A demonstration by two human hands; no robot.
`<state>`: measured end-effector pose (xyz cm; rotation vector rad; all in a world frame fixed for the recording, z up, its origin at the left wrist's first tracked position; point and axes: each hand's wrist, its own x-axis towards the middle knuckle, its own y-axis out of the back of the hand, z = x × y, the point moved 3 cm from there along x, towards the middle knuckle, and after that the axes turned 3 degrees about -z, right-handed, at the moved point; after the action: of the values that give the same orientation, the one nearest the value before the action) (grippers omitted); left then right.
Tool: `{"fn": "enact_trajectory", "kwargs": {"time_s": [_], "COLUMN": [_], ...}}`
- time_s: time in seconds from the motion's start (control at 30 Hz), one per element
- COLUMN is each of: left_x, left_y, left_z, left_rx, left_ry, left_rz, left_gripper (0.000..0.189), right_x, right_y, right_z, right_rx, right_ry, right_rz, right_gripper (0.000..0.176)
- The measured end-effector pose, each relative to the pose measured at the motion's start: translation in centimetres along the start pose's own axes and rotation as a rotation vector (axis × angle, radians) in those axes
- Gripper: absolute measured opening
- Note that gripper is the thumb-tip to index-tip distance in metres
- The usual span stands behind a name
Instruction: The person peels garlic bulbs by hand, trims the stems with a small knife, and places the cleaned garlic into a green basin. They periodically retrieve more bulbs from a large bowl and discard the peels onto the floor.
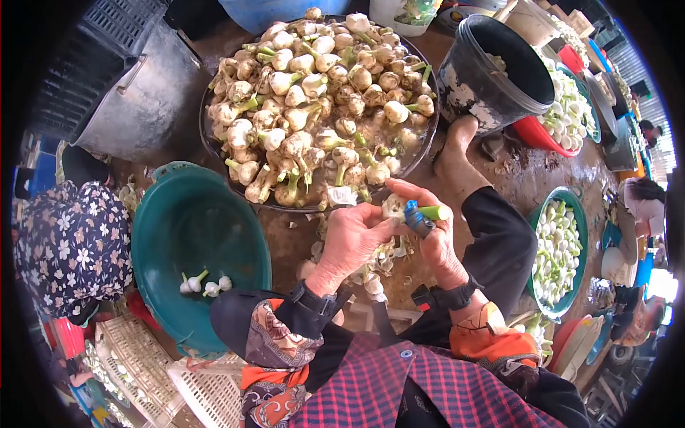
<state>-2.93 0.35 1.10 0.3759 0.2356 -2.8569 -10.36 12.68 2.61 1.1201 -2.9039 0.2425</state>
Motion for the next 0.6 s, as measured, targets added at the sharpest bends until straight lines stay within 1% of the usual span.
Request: {"fn": "enact_trajectory", "kwargs": {"time_s": [0.03,0.13,0.17,0.23,0.27,0.3,0.33,0.37,0.4,0.43,0.5,0.57,0.6], "left_x": [-0.1,-0.4,-0.5,-0.1,-0.1,-0.2,-0.5,-0.3,-0.2,-0.2,-0.4,-0.6,-0.8], "left_y": [0.1,0.1,0.2,0.4,0.5,0.5,0.1,0.1,0.2,0.1,0.4,0.5,0.5], "left_z": [0.0,-0.1,-0.1,-0.1,0.0,0.4,1.7,1.6,1.4,1.4,1.4,1.3,1.4], "left_rx": [-0.051,-0.213,-0.267,-0.35,-0.395,-0.442,-0.457,-0.378,-0.299,-0.222,-0.206,-0.221,-0.232], "left_ry": [0.011,0.031,0.034,0.099,0.141,0.183,0.175,0.151,0.129,0.107,0.15,0.215,0.202], "left_rz": [-0.001,0.004,0.009,-0.023,-0.036,-0.048,-0.032,-0.084,-0.135,-0.187,-0.188,-0.19,-0.204], "left_gripper": [0.017,0.014,0.014,0.014,0.014,0.014,0.014,0.015,0.015,0.016,0.015,0.014,0.013], "right_x": [0.1,0.4,0.3,0.2,0.1,0.2,0.5,0.8,1.1,1.2,0.8,0.4,0.3], "right_y": [-0.2,-1.0,-0.9,-0.8,-0.5,-0.4,-0.2,0.1,0.2,-0.1,-0.2,-0.3,-0.2], "right_z": [-0.2,-1.6,-1.5,-1.5,-1.6,-2.0,-2.4,-2.6,-3.0,-3.2,-2.5,-2.1,-1.9], "right_rx": [0.003,0.081,0.11,0.172,0.174,0.088,0.003,-0.081,-0.286,-0.389,-0.409,-0.221,-0.126], "right_ry": [-0.017,-0.245,-0.155,0.028,0.034,0.055,0.074,0.091,0.208,0.319,0.284,0.203,0.163], "right_rz": [0.009,0.237,0.177,0.054,0.052,0.015,-0.025,-0.062,-0.194,-0.288,-0.269,-0.187,-0.143], "right_gripper": [0.11,0.109,0.104,0.094,0.074,0.069,0.064,0.059,0.054,0.052,0.053,0.056,0.059]}}
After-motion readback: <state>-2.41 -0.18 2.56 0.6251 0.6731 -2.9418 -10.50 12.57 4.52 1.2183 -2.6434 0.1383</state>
